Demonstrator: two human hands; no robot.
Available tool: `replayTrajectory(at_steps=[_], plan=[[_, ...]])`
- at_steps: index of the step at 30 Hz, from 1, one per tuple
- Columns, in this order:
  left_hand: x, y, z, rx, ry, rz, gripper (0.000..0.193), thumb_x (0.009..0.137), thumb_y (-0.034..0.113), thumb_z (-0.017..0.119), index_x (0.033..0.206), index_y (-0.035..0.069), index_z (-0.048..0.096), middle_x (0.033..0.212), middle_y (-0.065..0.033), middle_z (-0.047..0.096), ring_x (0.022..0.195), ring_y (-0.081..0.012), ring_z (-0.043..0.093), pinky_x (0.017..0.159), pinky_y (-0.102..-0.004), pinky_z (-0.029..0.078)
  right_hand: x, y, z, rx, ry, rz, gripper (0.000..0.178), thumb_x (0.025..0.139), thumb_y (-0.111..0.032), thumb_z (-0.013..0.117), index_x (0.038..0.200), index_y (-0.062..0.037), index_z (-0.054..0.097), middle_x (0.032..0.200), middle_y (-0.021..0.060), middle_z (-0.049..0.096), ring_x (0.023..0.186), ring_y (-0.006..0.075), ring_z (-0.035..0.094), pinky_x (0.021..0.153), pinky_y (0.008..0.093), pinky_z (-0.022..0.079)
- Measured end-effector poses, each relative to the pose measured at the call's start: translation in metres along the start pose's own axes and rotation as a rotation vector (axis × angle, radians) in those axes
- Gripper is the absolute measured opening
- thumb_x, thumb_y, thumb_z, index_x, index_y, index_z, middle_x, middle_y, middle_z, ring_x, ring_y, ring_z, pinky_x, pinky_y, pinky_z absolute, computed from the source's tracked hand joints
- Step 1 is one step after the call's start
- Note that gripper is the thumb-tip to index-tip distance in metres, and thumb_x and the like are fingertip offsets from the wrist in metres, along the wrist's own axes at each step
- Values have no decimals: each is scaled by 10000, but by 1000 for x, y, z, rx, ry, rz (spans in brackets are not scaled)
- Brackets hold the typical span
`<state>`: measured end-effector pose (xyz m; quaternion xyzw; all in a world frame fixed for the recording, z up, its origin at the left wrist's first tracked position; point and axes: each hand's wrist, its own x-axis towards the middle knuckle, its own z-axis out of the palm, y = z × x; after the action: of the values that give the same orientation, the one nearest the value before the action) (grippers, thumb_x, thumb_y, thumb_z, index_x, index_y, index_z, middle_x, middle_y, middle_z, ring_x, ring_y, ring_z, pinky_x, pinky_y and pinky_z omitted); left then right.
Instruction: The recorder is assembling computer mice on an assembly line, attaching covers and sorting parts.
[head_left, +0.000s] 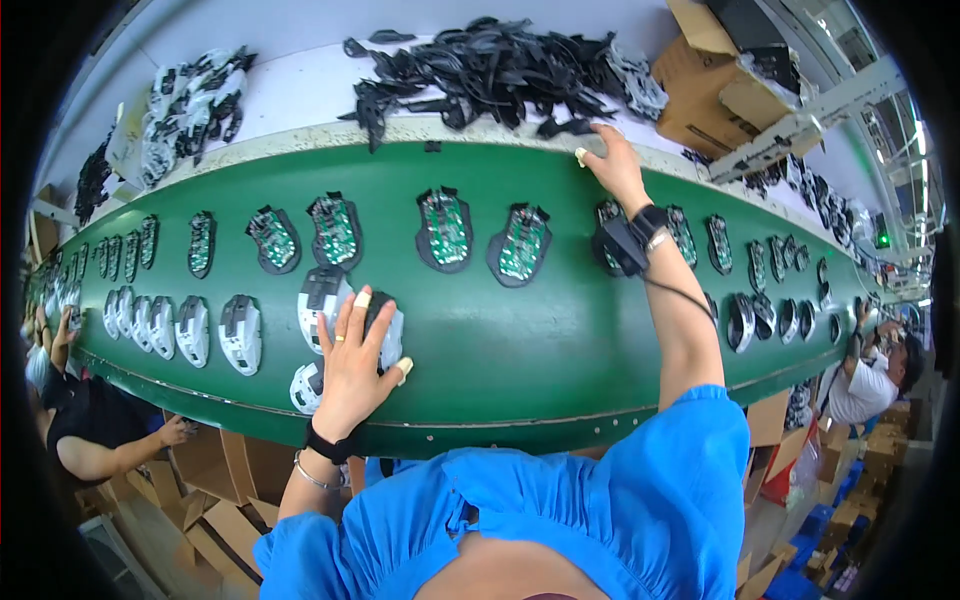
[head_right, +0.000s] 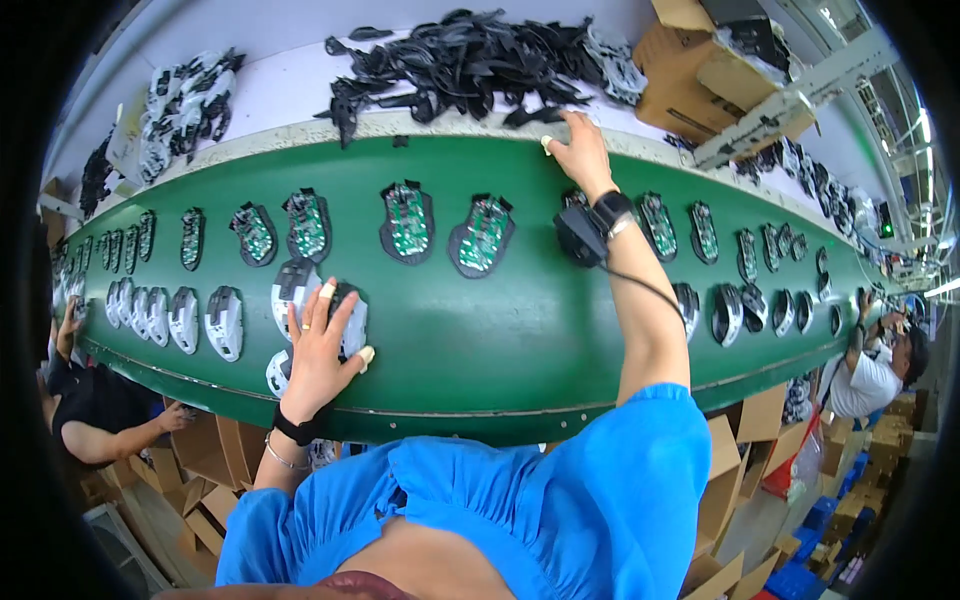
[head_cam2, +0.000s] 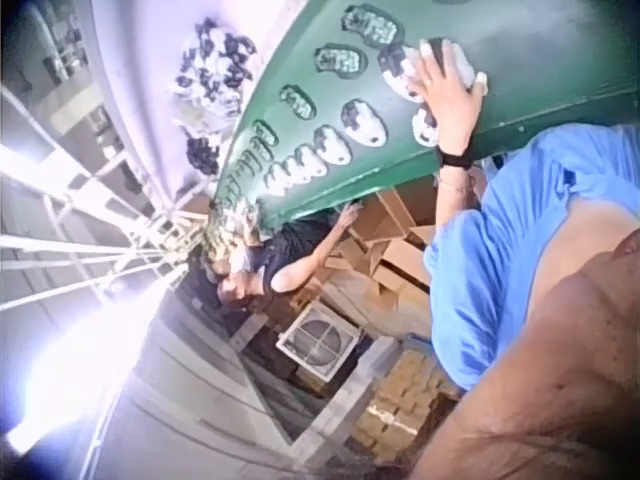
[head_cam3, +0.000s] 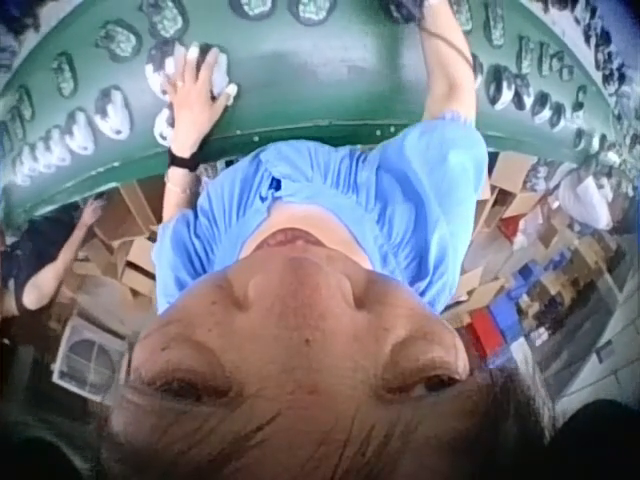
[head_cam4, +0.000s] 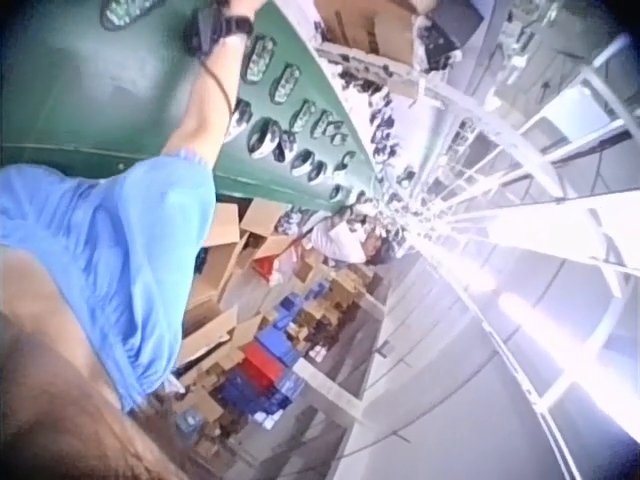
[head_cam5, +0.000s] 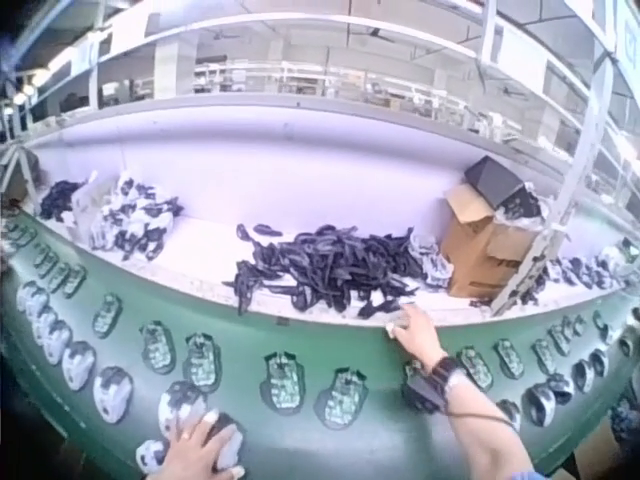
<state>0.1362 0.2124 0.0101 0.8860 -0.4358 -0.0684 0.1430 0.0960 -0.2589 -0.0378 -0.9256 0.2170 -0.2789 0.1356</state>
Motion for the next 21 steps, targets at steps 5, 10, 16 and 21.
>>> replayTrajectory(at_steps=[5,10,16,21], plan=[[-9,-19,-10,-68,-29,71,704,627,297,779,1281,216,530,1442,-191,286,1343,-362,263,1090,-574,118,20,-5,22,-254,-72,148,312,777,-307,625,1020,-123,690,955,154,667,1016,330,572,856,452,453],[-20,4,-11,91,83,34,618,662,179,747,1250,247,568,1359,-230,349,1268,-402,330,1073,-563,190,11,-27,-17,-109,87,209,193,832,-240,579,803,-64,654,741,110,649,679,251,609,641,389,484],[-26,13,5,-221,38,83,749,620,16,716,1318,148,477,1266,-233,386,1128,-387,444,970,-445,384,-65,-114,-72,1390,-110,661,113,891,-42,524,987,-38,584,923,19,622,823,110,600,714,275,501],[-19,6,5,-265,72,-27,705,537,99,797,1160,-4,484,1167,-184,452,1090,-381,419,929,-452,387,-121,-161,-89,1525,-180,687,83,904,-79,556,978,-53,581,923,12,623,821,106,602,695,265,500]])
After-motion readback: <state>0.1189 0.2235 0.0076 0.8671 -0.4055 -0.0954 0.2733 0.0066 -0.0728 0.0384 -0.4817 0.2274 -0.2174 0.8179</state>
